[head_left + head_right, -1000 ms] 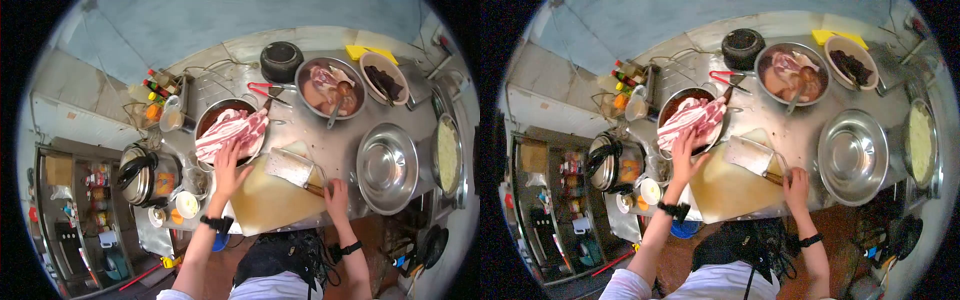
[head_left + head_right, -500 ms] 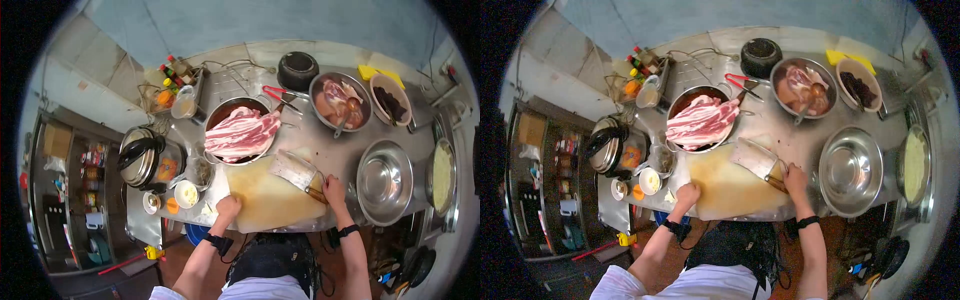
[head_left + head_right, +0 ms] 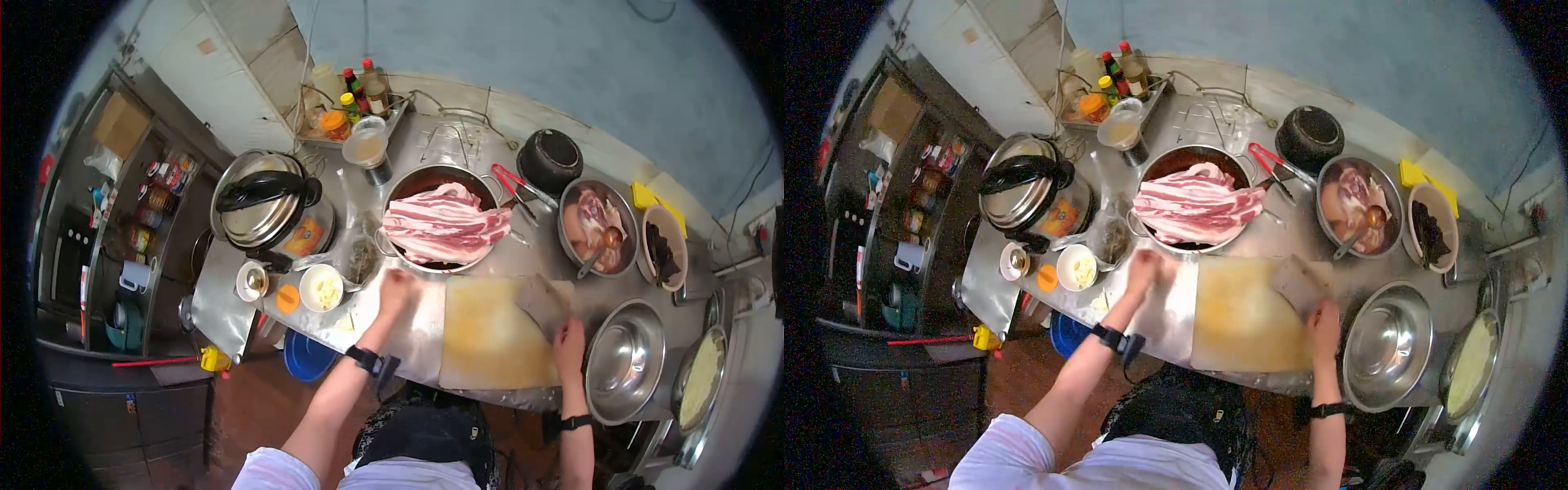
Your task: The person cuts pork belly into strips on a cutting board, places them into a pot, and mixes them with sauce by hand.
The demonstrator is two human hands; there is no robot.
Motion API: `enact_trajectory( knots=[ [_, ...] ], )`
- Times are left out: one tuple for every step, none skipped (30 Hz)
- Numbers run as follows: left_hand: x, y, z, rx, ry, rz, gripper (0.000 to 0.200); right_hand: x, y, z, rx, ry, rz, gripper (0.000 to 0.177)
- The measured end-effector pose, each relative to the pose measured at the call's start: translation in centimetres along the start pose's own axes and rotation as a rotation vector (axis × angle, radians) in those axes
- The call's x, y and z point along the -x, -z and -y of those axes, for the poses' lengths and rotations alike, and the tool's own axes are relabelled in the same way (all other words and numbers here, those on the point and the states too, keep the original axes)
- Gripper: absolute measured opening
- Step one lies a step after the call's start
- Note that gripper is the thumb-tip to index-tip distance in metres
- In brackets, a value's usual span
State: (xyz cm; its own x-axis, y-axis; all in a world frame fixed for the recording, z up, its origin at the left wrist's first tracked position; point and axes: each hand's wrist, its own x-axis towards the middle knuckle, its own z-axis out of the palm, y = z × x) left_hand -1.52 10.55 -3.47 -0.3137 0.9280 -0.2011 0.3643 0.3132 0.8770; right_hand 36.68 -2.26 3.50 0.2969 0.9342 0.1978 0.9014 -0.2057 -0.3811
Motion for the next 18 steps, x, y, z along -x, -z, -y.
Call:
enact_trajectory(
  knots=[
    [-3.0,0.5,1.5,0.162,0.070,-0.169,0.021,0.6,0.3,1.3,-0.103,0.011,0.071,0.016],
    [-5.1,2.9,1.3,0.386,0.180,0.009,0.018,1.0,0.4,2.3,-0.207,0.021,0.139,0.017],
    [-6.5,4.5,0.5,0.608,0.289,0.193,0.016,1.6,0.3,3.0,-0.203,0.026,0.130,0.017],
    [-7.0,4.6,-1.3,0.618,0.286,0.194,0.016,2.2,0.2,3.6,-0.285,0.020,0.188,0.017],
    [-7.3,4.7,-3.0,0.844,0.445,0.127,0.011,2.8,0.1,3.9,-0.366,0.014,0.250,0.016],
    [-7.4,4.6,-3.8,1.070,0.606,0.056,0.007,3.2,0.1,4.1,-0.357,0.021,0.249,0.016],
    [-7.5,4.4,-3.9,1.082,0.608,0.055,0.007,3.6,0.1,4.3,-0.332,0.034,0.295,0.015],
    [-7.4,4.4,-4.1,1.153,0.571,0.167,0.007,3.9,0.1,4.2,-0.306,0.049,0.340,0.015],
    [-7.4,4.5,-4.1,1.224,0.527,0.277,0.007,4.3,-0.1,3.8,-0.297,0.063,0.341,0.015],
    [-7.0,4.5,-4.4,1.148,0.585,0.209,0.007,4.7,-0.4,3.4,-0.270,0.096,0.396,0.014],
    [-6.5,4.3,-4.7,1.163,0.580,0.197,0.007,5.1,-0.7,3.1,-0.245,0.130,0.451,0.014],
    [-5.4,4.2,-5.7,1.143,0.654,0.163,0.007,5.4,-0.7,3.1,-0.242,0.150,0.453,0.014],
    [-4.1,4.3,-6.5,1.122,0.730,0.129,0.008,5.7,-0.6,3.1,-0.283,0.124,0.466,0.014],
    [-2.7,4.5,-6.9,1.058,0.706,0.203,0.009,5.9,-0.6,3.2,-0.324,0.098,0.478,0.014],
    [-1.4,4.6,-7.1,0.992,0.682,0.275,0.010,5.9,-0.6,3.2,-0.321,0.116,0.483,0.014],
    [-0.5,4.2,-7.1,0.959,0.643,0.267,0.012,6.0,-0.5,3.3,-0.305,0.086,0.494,0.014],
    [0.2,3.9,-7.2,0.925,0.607,0.259,0.013,5.9,-0.5,3.5,-0.288,0.055,0.506,0.013],
    [0.8,3.4,-7.3,0.932,0.580,0.278,0.016,5.9,-0.8,3.3,-0.280,0.069,0.514,0.013]
  ],
)
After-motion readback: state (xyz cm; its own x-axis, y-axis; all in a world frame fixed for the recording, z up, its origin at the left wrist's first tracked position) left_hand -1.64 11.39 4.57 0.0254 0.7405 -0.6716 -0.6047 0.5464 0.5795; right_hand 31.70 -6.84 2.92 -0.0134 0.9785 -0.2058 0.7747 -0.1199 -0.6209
